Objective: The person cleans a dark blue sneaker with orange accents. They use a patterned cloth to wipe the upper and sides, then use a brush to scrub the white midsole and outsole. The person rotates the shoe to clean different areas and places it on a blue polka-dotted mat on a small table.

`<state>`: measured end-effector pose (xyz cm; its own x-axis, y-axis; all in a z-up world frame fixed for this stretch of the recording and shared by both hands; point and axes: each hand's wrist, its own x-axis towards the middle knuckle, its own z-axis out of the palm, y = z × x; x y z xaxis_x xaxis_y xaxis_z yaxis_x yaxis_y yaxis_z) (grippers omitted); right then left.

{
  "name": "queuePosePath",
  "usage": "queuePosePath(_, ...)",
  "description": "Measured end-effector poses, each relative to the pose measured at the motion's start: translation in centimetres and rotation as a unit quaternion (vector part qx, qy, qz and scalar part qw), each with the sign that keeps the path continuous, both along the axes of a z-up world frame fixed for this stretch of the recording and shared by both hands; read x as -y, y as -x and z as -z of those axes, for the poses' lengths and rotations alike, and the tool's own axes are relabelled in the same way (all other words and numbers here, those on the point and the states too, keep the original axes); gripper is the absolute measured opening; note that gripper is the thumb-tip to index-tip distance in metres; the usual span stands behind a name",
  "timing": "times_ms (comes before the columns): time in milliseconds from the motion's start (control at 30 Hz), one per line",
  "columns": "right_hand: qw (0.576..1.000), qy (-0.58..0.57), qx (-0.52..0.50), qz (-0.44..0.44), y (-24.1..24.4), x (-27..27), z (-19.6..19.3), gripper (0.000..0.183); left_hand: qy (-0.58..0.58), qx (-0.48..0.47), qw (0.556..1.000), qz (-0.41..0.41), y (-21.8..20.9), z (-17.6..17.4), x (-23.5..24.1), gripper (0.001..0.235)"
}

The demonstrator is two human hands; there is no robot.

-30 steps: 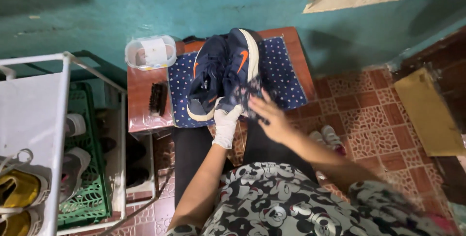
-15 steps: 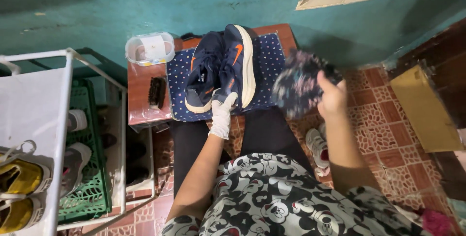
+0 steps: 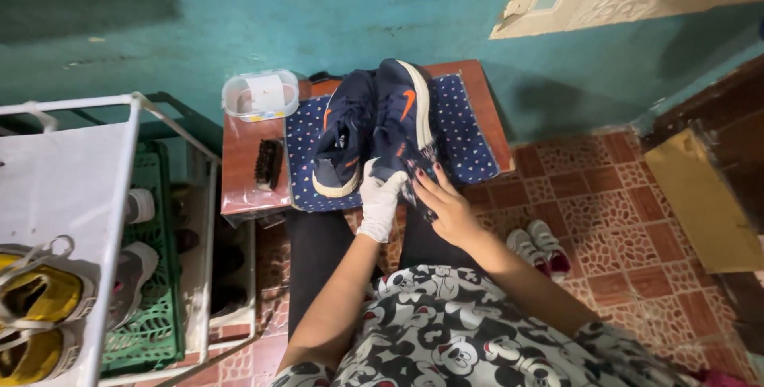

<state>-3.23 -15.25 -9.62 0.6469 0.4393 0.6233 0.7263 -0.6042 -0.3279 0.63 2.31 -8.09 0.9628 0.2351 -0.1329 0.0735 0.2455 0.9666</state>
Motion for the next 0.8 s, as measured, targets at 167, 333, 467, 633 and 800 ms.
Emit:
queuePosePath(167, 0.994, 0.083, -0.038, 0.055, 2.2, 2.4, 0.9, 0.088, -0.171, -0.062, 0.983, 0.022, -0.6, -0.6, 1.8, 0.042)
queuePosePath(333, 0.984, 0.078, -0.143, 0.072, 2.4, 4.3, -3.0, 0.071, -0.315, 0.025, 0.946, 0.079, 0.8, -4.3, 3.1, 0.038)
queuePosePath(467, 0.951, -0.125, -0.267, 0.091, 2.7, 6.8, -6.6, 0.031, -0.401, 0.005, 0.904, 0.148, -0.2, -4.2, 3.7, 0.039)
queuePosePath(633, 0.782, -0.444, -0.360, 0.248, 3.0, 7.8, -10.1, 0.035, -0.413, 0.007, 0.897, 0.158, -0.2, -3.6, 3.3, 0.042)
queuePosePath(800, 0.571, -0.732, -0.369, 0.039, 1.9, 7.9, -14.7, 0.048, -0.472, 0.011, 0.860, 0.192, 2.3, -8.2, 1.6, 0.052)
